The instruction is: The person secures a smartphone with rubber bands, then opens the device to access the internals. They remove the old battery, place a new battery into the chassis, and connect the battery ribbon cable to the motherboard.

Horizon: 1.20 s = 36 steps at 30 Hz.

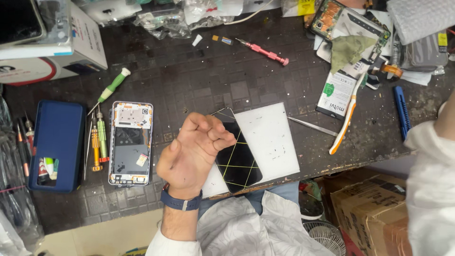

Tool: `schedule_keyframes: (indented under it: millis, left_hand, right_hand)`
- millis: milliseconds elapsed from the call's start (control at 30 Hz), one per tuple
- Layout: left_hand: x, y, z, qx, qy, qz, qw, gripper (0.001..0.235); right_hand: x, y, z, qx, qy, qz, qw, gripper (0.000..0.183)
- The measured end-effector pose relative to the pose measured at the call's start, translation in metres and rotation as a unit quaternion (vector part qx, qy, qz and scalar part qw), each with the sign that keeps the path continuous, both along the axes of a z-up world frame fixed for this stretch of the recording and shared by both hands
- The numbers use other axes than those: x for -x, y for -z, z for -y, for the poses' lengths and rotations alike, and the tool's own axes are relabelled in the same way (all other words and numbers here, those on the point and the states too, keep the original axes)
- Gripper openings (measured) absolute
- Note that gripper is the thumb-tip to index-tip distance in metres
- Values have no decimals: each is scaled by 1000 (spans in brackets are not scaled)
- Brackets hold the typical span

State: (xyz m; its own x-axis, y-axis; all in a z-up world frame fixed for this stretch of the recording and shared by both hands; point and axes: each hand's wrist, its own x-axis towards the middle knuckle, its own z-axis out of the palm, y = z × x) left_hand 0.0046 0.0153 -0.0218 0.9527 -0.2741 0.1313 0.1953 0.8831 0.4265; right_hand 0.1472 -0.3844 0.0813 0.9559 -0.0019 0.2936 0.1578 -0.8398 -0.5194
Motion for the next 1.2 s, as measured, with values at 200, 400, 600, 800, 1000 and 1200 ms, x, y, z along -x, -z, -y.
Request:
schedule_keyframes:
  millis: [200, 400, 600, 800, 1000, 1200]
  left_hand:
    - [-2, 0, -1, 5, -11, -10, 1000, 50]
    - [-3, 0, 0, -2, -10, -10, 1000, 49]
    - [-2, 1, 2, -26, -7, -9, 1000, 48]
    - [-2, -2, 2, -43, -11, -7, 999, 49]
    - [-1, -2, 4, -61, -26, -9, 998, 49]
    - [-2, -3, 5, -65, -24, -5, 998, 50]
  right_hand:
    - [-17, 10, 0, 135, -52, -15, 989, 42]
    - [-11, 9, 12, 205, -66, 3, 977, 47]
    - [-3, 15, 22, 252, -92, 53, 962, 51]
    - [-11, 39, 22, 300, -115, 100, 942, 56]
    - [-19, 65, 20, 233, -30, -68, 970, 68]
    - [-10, 58, 16, 188, -33, 43, 981, 65]
